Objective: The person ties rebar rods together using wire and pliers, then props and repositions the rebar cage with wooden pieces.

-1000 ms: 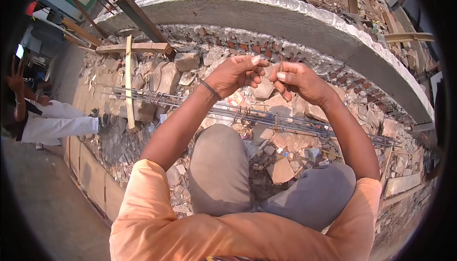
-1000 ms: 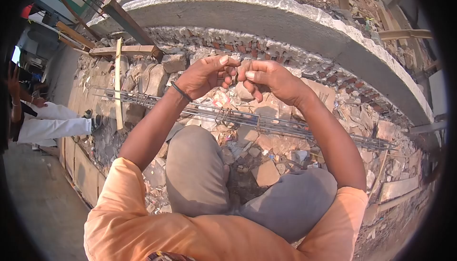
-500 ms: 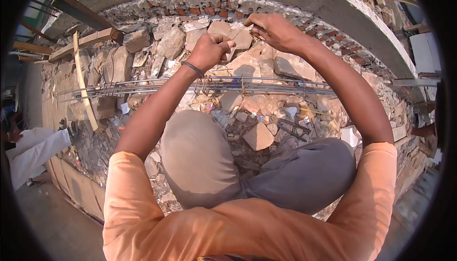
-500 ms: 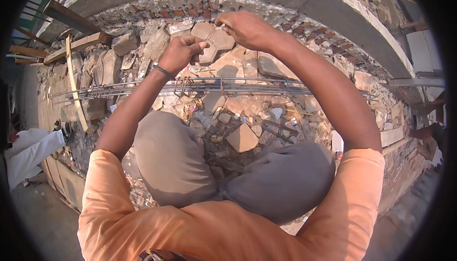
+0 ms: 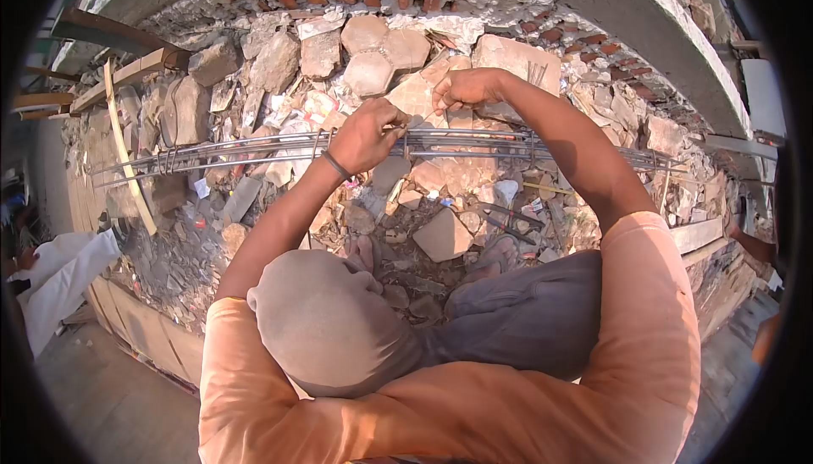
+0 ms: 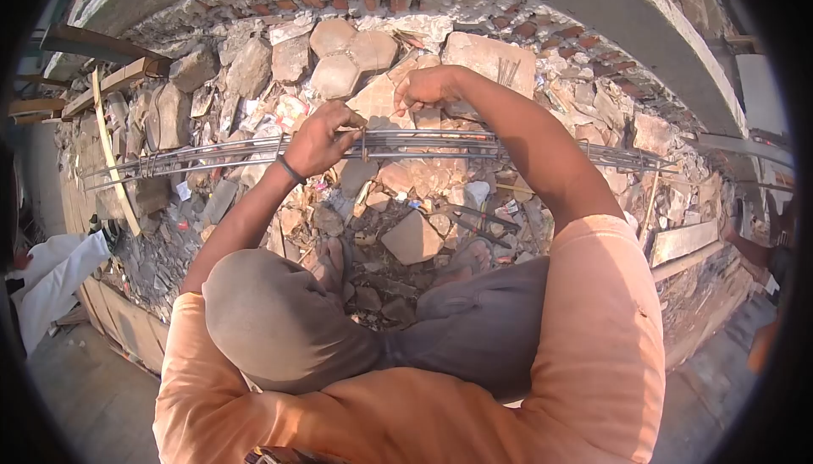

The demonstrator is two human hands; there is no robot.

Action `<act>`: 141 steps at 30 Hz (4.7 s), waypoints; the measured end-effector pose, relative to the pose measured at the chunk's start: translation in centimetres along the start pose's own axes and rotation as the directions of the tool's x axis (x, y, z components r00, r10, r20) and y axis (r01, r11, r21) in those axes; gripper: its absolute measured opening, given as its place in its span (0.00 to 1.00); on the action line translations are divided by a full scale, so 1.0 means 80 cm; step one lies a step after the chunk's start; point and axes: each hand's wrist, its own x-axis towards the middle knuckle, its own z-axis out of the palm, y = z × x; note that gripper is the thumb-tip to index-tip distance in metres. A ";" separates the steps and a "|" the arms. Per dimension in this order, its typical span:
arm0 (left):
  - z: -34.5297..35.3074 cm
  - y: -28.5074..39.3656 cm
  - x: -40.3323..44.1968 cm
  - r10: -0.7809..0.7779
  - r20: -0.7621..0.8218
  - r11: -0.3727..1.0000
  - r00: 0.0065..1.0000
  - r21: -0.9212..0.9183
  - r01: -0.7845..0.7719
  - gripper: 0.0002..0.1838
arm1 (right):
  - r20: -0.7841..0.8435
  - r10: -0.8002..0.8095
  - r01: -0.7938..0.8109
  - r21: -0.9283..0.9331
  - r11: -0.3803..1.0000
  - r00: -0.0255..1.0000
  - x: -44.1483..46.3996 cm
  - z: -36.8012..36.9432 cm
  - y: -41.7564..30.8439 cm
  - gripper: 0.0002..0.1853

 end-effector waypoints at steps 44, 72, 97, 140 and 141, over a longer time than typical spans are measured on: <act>0.045 -0.035 0.005 0.043 -0.345 0.999 0.938 0.014 -0.041 0.07 | -0.296 -0.363 0.193 -0.476 0.858 0.884 -0.027 0.083 -0.073 0.12; 0.007 -0.056 -0.011 0.445 0.185 0.813 0.876 0.328 -0.481 0.13 | -0.404 -0.137 0.078 -0.159 0.984 0.905 -0.018 0.091 -0.064 0.10; -0.008 -0.067 0.005 0.525 0.319 0.760 0.789 0.243 -0.603 0.09 | -0.471 -0.262 0.085 -0.364 0.928 0.842 -0.012 0.103 -0.053 0.12; 0.067 -0.041 -0.049 0.218 -0.479 0.973 0.850 0.179 -0.149 0.19 | 0.126 0.308 -0.240 -0.386 0.891 0.943 0.025 0.050 -0.150 0.09; 0.068 -0.041 -0.048 0.242 -0.487 0.966 0.839 0.198 -0.164 0.19 | 0.161 0.395 -0.361 -0.206 0.910 0.904 0.034 0.043 -0.137 0.08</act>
